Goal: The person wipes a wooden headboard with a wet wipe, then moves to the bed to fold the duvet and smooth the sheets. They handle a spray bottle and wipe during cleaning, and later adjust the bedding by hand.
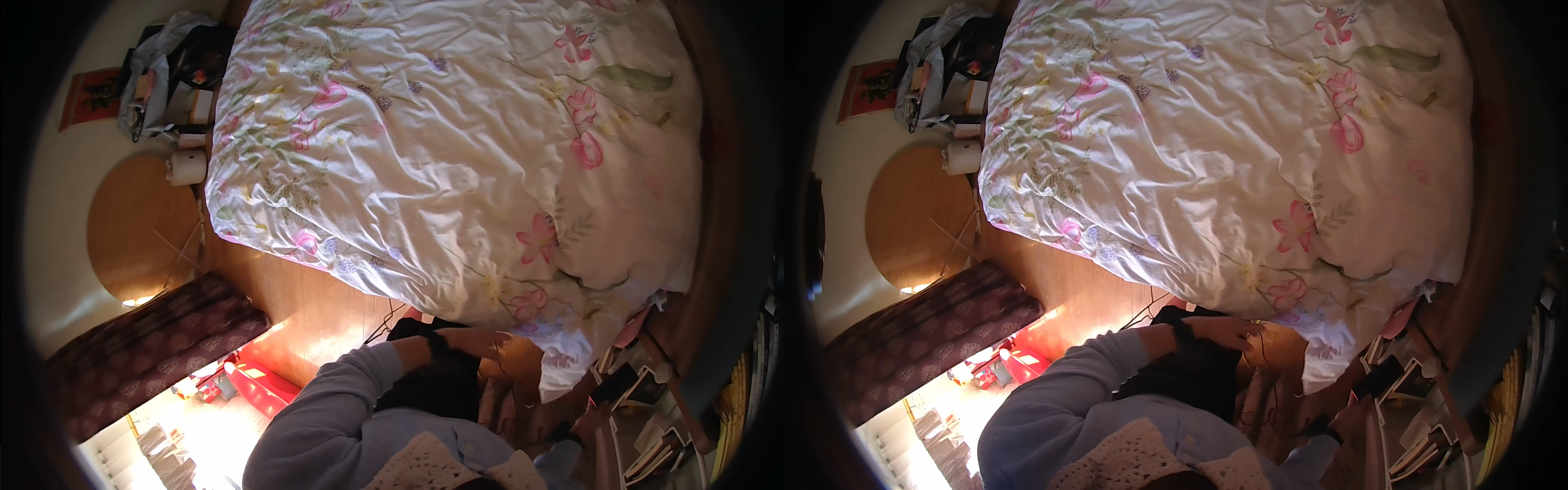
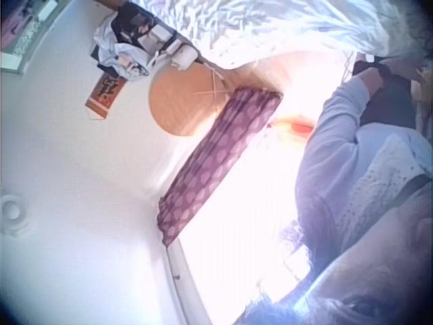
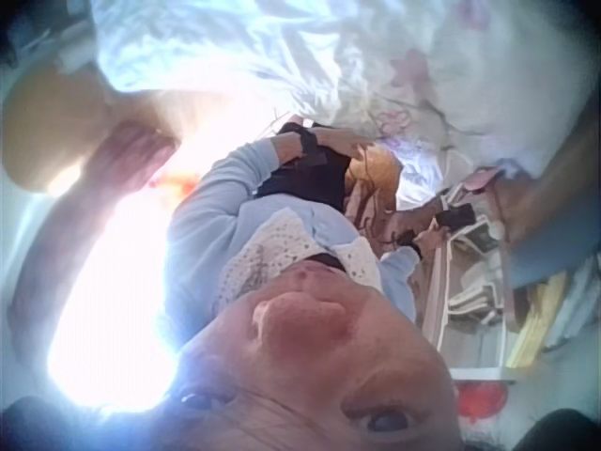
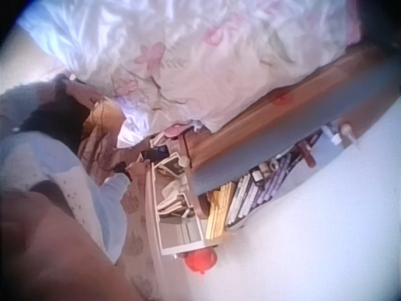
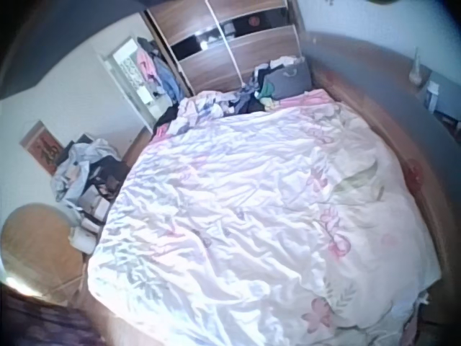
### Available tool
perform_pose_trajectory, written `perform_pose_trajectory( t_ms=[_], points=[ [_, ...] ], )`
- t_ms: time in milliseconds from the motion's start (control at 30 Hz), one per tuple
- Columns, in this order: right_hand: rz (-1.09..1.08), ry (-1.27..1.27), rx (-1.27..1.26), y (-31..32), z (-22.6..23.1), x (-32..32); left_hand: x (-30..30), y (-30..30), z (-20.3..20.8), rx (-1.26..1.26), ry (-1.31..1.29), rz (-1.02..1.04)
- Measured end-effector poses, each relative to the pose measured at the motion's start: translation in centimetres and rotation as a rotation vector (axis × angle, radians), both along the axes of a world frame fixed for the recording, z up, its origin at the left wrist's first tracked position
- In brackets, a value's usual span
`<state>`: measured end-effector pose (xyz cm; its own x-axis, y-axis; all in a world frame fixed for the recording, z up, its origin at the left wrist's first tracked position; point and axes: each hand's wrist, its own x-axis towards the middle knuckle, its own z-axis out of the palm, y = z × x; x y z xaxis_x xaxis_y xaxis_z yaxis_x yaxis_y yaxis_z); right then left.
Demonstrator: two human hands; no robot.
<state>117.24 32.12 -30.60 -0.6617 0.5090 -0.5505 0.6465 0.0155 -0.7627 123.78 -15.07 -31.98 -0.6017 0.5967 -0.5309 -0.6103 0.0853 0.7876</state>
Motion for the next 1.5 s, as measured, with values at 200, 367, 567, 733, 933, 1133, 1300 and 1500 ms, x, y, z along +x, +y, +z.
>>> perform_pose_trajectory(
  t_ms=[200,367,567,733,933,1133,1300,1500],
  points=[
    [0.432,0.242,0.102,2.6,-4.5,-3.2,6.8,-10.0,-3.3,-0.478,-0.205,0.355],
    [0.437,0.170,-0.023,-3.4,-8.3,-6.1,11.0,-15.4,-2.9,-0.585,-0.020,0.521],
    [0.102,0.323,-0.534,-12.8,1.5,-9.6,10.7,-17.5,2.7,-0.494,-0.409,0.759],
    [0.048,0.705,-0.755,-13.9,12.2,-14.5,8.9,-17.0,6.4,-0.470,-0.413,0.810],
    [-0.195,0.738,-0.544,-8.1,17.2,-17.6,8.2,-16.7,7.6,-0.415,-0.401,0.849],
    [-0.240,0.743,-0.501,-4.1,17.8,-24.4,8.9,-16.3,8.7,-0.401,-0.394,0.881],
    [-0.302,0.675,-0.493,-6.0,19.2,-28.3,10.1,-16.1,9.4,-0.441,-0.443,0.914],
    [-0.393,0.889,-0.708,-9.8,18.8,-30.8,12.3,-16.4,10.2,-0.438,-0.418,0.969]
  ],
)
